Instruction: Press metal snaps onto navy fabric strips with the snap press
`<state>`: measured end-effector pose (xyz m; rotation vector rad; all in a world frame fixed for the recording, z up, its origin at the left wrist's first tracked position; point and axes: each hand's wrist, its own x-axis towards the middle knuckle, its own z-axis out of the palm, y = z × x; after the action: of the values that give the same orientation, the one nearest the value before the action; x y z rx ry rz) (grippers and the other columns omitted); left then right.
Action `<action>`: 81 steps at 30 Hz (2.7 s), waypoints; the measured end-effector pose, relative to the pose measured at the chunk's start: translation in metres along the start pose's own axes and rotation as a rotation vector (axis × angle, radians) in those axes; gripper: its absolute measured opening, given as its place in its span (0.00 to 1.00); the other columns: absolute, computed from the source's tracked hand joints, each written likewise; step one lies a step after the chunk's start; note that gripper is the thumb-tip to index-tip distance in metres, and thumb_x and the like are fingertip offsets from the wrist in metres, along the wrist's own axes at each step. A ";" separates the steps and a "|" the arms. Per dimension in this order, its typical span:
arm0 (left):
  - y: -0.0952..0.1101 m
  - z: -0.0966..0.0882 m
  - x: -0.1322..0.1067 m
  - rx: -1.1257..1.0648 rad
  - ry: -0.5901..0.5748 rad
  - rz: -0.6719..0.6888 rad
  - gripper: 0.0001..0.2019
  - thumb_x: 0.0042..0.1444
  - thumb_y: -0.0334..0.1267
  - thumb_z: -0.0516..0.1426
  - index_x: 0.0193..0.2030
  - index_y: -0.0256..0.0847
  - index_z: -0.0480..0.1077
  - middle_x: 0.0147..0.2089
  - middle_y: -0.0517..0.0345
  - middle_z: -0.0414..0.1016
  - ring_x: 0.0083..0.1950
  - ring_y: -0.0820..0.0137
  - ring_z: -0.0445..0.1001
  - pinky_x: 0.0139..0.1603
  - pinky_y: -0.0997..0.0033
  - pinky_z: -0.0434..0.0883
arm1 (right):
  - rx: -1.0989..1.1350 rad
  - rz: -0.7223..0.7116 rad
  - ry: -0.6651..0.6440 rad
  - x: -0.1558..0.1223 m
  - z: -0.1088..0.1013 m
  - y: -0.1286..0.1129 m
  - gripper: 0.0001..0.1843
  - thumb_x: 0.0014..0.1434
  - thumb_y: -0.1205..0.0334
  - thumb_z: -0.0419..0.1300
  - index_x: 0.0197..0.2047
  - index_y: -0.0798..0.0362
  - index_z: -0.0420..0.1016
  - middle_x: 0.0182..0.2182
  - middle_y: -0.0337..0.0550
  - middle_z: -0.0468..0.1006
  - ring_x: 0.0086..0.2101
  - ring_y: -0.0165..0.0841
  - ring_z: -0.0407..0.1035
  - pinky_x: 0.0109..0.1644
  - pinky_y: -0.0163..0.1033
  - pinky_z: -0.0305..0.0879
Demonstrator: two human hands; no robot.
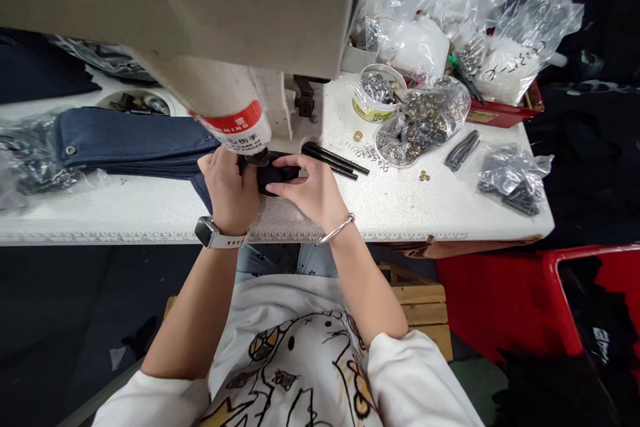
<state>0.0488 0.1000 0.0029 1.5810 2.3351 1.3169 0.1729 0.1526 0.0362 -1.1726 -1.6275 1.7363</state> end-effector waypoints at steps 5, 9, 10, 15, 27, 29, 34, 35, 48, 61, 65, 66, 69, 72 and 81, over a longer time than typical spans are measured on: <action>-0.001 0.000 0.000 -0.002 0.012 0.025 0.06 0.61 0.40 0.47 0.34 0.45 0.60 0.33 0.53 0.70 0.36 0.62 0.68 0.42 0.56 0.58 | 0.040 0.000 -0.006 0.001 0.002 0.002 0.18 0.38 0.68 0.66 0.37 0.56 0.73 0.29 0.37 0.76 0.24 0.26 0.70 0.33 0.36 0.70; -0.001 0.001 0.000 0.010 0.007 0.024 0.06 0.60 0.40 0.47 0.34 0.45 0.60 0.34 0.53 0.70 0.36 0.61 0.68 0.42 0.56 0.58 | 0.014 -0.016 0.021 -0.001 0.005 0.002 0.18 0.39 0.69 0.65 0.37 0.55 0.73 0.29 0.36 0.75 0.22 0.25 0.69 0.32 0.35 0.69; -0.001 0.001 0.000 0.012 0.009 0.023 0.05 0.60 0.40 0.48 0.34 0.45 0.60 0.33 0.53 0.70 0.36 0.62 0.68 0.42 0.56 0.58 | 0.005 -0.013 0.026 -0.001 0.005 0.002 0.18 0.39 0.70 0.65 0.38 0.55 0.73 0.29 0.36 0.76 0.22 0.25 0.69 0.32 0.35 0.69; -0.002 0.002 0.000 -0.003 0.017 0.012 0.06 0.60 0.41 0.49 0.33 0.45 0.60 0.32 0.56 0.69 0.35 0.64 0.67 0.42 0.59 0.58 | 0.031 -0.010 0.027 -0.001 0.006 0.003 0.19 0.39 0.71 0.64 0.38 0.55 0.73 0.31 0.36 0.76 0.22 0.23 0.68 0.30 0.33 0.68; -0.002 0.002 0.002 -0.018 0.016 -0.005 0.05 0.59 0.39 0.49 0.32 0.45 0.60 0.33 0.56 0.71 0.36 0.63 0.69 0.42 0.58 0.58 | 0.129 -0.005 -0.010 0.002 0.004 0.009 0.20 0.37 0.70 0.65 0.38 0.54 0.72 0.33 0.36 0.76 0.23 0.25 0.70 0.33 0.35 0.71; -0.002 0.002 0.002 -0.021 0.017 -0.005 0.05 0.59 0.39 0.49 0.32 0.45 0.60 0.33 0.55 0.71 0.36 0.63 0.69 0.42 0.58 0.58 | 0.128 0.005 -0.006 0.002 0.004 0.009 0.20 0.37 0.70 0.65 0.38 0.54 0.72 0.33 0.37 0.76 0.23 0.25 0.70 0.33 0.36 0.72; -0.003 0.001 0.002 -0.037 0.009 0.001 0.06 0.60 0.40 0.49 0.32 0.45 0.61 0.32 0.55 0.71 0.36 0.62 0.69 0.42 0.57 0.59 | 0.140 0.007 -0.010 0.002 0.004 0.010 0.21 0.37 0.70 0.66 0.39 0.54 0.72 0.33 0.36 0.76 0.24 0.25 0.71 0.32 0.35 0.71; -0.003 0.000 0.002 -0.038 0.008 0.002 0.06 0.60 0.40 0.49 0.31 0.45 0.61 0.31 0.55 0.71 0.36 0.62 0.69 0.42 0.57 0.59 | 0.144 0.010 -0.011 0.002 0.004 0.010 0.21 0.37 0.70 0.66 0.38 0.54 0.72 0.32 0.36 0.75 0.24 0.25 0.71 0.32 0.35 0.71; -0.001 0.000 0.002 -0.019 -0.018 -0.025 0.05 0.59 0.38 0.50 0.32 0.45 0.61 0.33 0.55 0.73 0.37 0.62 0.70 0.43 0.56 0.60 | 0.152 0.013 -0.015 0.002 0.003 0.009 0.21 0.37 0.71 0.66 0.38 0.54 0.71 0.31 0.36 0.75 0.24 0.26 0.71 0.31 0.34 0.71; 0.000 -0.001 0.003 -0.026 -0.018 -0.039 0.05 0.59 0.38 0.49 0.32 0.45 0.61 0.33 0.54 0.72 0.37 0.61 0.70 0.43 0.55 0.60 | 0.165 0.007 -0.025 0.003 0.003 0.009 0.21 0.37 0.70 0.66 0.39 0.54 0.72 0.32 0.37 0.75 0.25 0.26 0.71 0.31 0.34 0.71; -0.001 -0.001 0.003 -0.023 -0.017 -0.031 0.06 0.60 0.39 0.49 0.32 0.45 0.61 0.33 0.55 0.72 0.37 0.62 0.71 0.43 0.55 0.60 | 0.156 0.008 -0.021 0.002 0.003 0.009 0.21 0.37 0.70 0.66 0.39 0.55 0.72 0.32 0.37 0.75 0.24 0.26 0.71 0.32 0.35 0.71; -0.001 -0.001 0.003 -0.023 -0.016 -0.032 0.06 0.59 0.39 0.49 0.32 0.45 0.61 0.33 0.55 0.72 0.37 0.62 0.71 0.43 0.55 0.60 | 0.150 0.010 -0.021 0.002 0.003 0.009 0.21 0.37 0.70 0.66 0.39 0.55 0.71 0.32 0.38 0.75 0.24 0.26 0.71 0.32 0.36 0.71; -0.001 -0.001 0.003 -0.026 -0.030 -0.037 0.05 0.59 0.39 0.49 0.33 0.45 0.61 0.34 0.54 0.73 0.38 0.61 0.71 0.44 0.54 0.60 | 0.132 0.013 -0.017 0.002 0.004 0.009 0.22 0.38 0.70 0.66 0.40 0.55 0.71 0.32 0.38 0.75 0.23 0.25 0.70 0.33 0.37 0.72; 0.000 -0.001 0.003 -0.028 -0.035 -0.043 0.04 0.59 0.38 0.49 0.33 0.45 0.61 0.34 0.54 0.73 0.38 0.61 0.71 0.44 0.55 0.60 | 0.133 0.001 -0.015 0.002 0.004 0.010 0.22 0.37 0.70 0.66 0.40 0.55 0.71 0.31 0.37 0.75 0.22 0.24 0.68 0.33 0.37 0.71; 0.000 0.001 0.003 -0.054 -0.007 -0.040 0.04 0.58 0.36 0.50 0.32 0.44 0.61 0.34 0.55 0.73 0.38 0.62 0.70 0.44 0.58 0.58 | 0.152 0.011 -0.010 0.002 0.005 0.008 0.23 0.36 0.70 0.65 0.40 0.56 0.71 0.31 0.37 0.75 0.23 0.25 0.69 0.32 0.36 0.71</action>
<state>0.0475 0.1024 0.0032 1.5136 2.2944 1.3516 0.1695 0.1504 0.0275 -1.1047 -1.4685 1.8397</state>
